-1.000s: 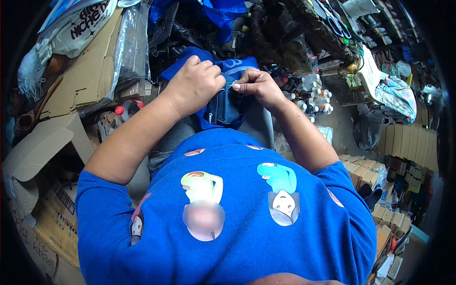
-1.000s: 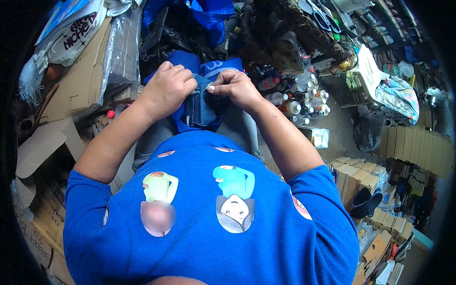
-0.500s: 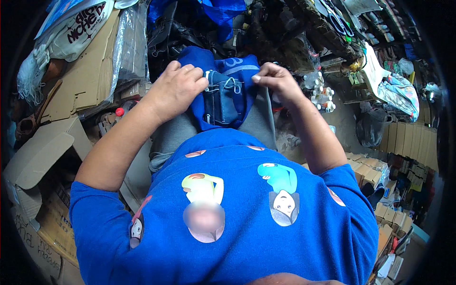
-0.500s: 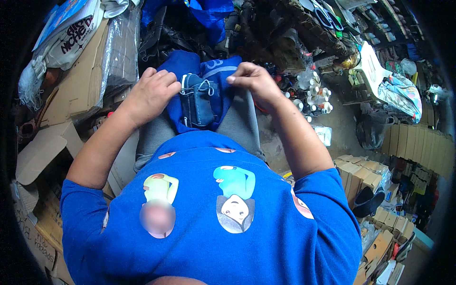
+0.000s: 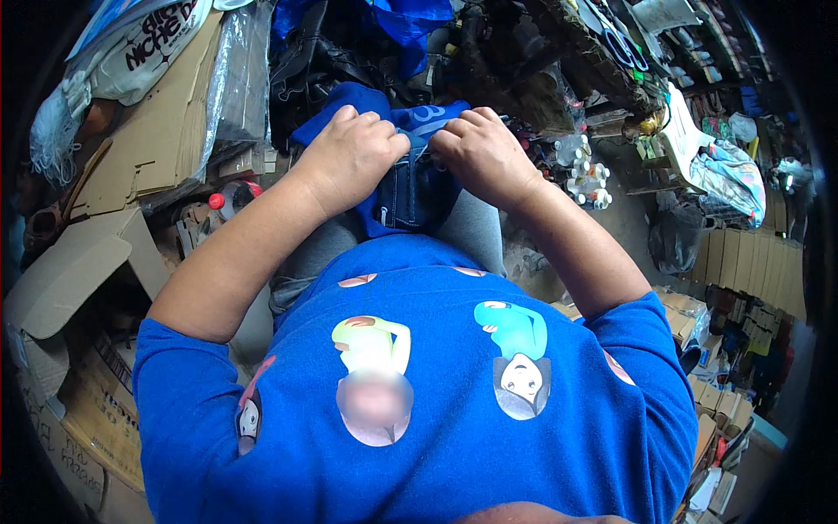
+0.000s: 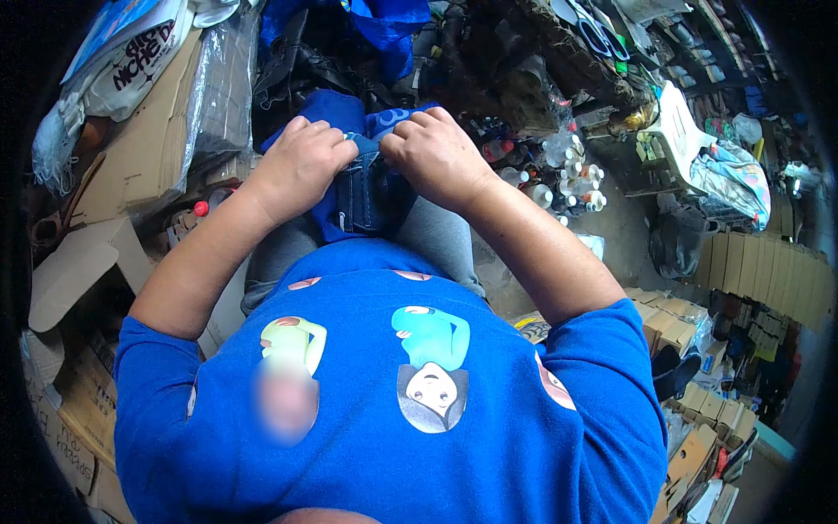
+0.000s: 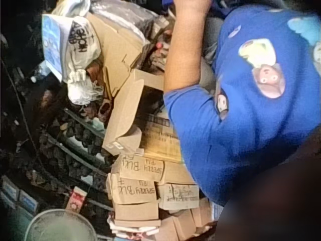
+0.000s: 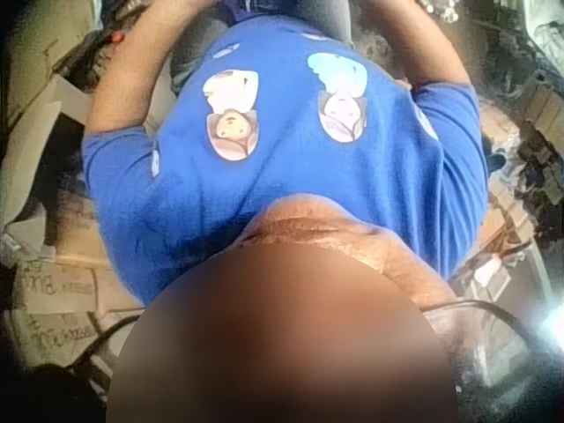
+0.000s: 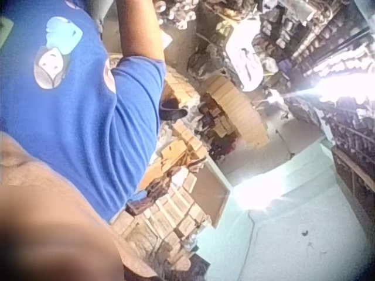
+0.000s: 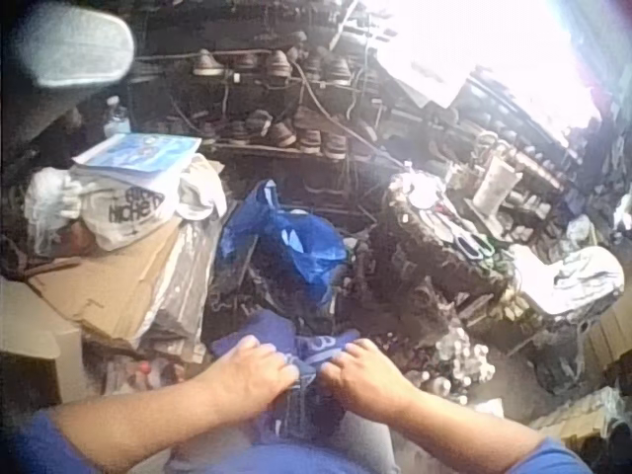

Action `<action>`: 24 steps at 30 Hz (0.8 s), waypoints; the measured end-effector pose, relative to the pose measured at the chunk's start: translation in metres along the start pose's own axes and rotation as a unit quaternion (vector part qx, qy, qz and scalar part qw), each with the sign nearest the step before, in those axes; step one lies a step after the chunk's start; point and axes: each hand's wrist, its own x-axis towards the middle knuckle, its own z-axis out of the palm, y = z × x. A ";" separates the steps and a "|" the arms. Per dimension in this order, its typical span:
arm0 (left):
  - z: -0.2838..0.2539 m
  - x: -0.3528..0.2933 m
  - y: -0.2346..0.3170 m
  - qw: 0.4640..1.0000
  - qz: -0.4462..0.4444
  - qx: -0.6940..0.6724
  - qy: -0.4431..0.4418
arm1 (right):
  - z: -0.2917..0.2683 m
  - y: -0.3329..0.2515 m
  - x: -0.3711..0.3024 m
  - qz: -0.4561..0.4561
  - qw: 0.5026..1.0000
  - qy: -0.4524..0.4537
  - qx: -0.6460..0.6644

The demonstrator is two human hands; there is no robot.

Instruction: Hand-sewing the upper part of a blue shoe using a needle and white thread in a shoe manufacturing or repair workspace.

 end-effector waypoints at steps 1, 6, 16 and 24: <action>-0.001 -0.002 -0.002 1.000 0.005 -0.006 0.003 | 0.000 0.002 0.000 -0.014 1.000 -0.005 -0.004; -0.005 -0.006 -0.003 0.999 0.002 -0.029 -0.020 | -0.001 0.007 -0.004 -0.023 0.999 -0.028 -0.009; -0.007 0.012 0.012 0.986 -0.064 -0.040 -0.151 | -0.004 -0.010 0.017 -0.006 0.988 -0.145 -0.054; -0.005 -0.018 -0.014 0.992 0.002 -0.095 -0.081 | 0.001 0.015 -0.010 -0.037 0.992 -0.122 -0.011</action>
